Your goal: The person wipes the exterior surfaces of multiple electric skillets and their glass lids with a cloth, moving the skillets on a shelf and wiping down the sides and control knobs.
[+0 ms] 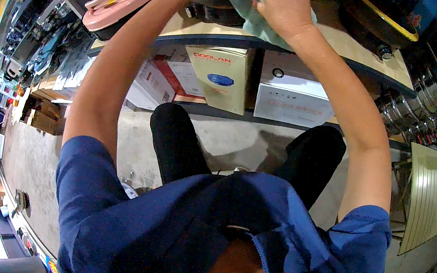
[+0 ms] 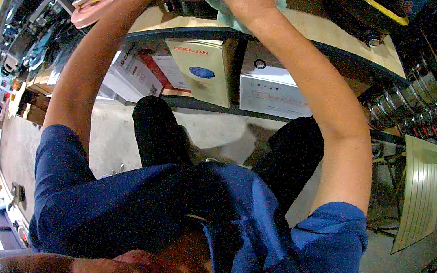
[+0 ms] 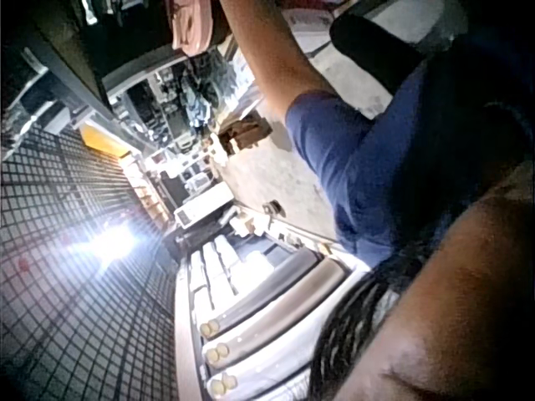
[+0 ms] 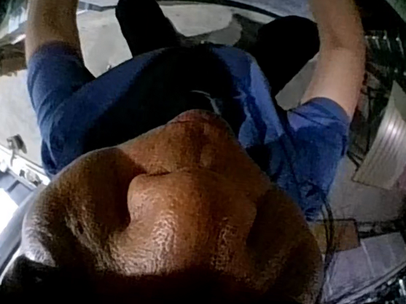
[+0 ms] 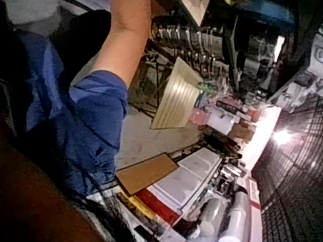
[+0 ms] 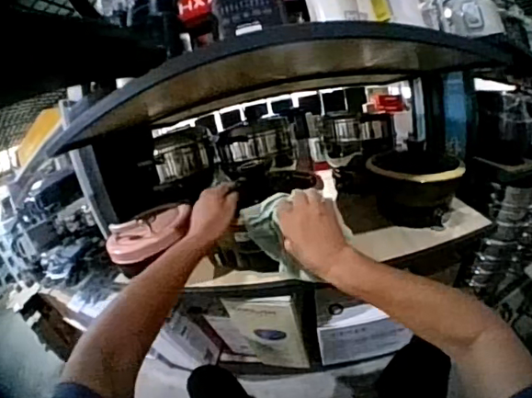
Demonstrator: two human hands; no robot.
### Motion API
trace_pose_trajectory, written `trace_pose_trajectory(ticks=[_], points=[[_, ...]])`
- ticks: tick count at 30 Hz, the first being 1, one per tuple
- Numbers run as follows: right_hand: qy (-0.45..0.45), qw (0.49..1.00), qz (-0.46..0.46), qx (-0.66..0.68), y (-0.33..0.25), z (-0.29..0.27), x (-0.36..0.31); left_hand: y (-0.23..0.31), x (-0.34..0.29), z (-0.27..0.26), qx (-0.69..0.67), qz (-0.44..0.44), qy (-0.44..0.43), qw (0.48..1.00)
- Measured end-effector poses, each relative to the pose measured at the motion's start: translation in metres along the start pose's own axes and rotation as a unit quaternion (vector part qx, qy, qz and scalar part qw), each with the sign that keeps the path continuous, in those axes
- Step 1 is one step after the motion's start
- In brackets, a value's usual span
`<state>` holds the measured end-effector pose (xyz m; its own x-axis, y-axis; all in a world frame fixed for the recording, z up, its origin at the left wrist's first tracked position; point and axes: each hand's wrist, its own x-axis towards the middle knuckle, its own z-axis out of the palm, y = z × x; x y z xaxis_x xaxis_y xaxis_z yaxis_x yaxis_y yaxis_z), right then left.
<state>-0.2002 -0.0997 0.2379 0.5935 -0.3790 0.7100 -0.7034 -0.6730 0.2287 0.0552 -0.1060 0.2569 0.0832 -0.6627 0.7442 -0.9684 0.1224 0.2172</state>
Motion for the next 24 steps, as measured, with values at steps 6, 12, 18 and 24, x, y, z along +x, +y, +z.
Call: trace_pose_trajectory(ticks=[6, 12, 18, 24], points=[[0.087, 0.97, -0.121, 0.191, 0.03, 0.011, -0.011, 0.039, -0.004, 0.014, -0.014, -0.017, -0.101, 0.995], [0.098, 0.958, 0.083, 0.258, 0.108, 0.087, -0.027, 0.015, -0.009, 0.019, 0.053, 0.146, -0.105, 0.982], [0.059, 0.81, 0.29, 0.506, 0.143, 0.109, -0.054, 0.033, -0.019, 0.007, 0.064, 0.056, -0.112, 0.99], [-0.011, 0.875, 0.085, 0.476, 0.059, 0.028, -0.012, 0.033, -0.019, 0.012, 0.067, 0.098, -0.059, 0.991]])
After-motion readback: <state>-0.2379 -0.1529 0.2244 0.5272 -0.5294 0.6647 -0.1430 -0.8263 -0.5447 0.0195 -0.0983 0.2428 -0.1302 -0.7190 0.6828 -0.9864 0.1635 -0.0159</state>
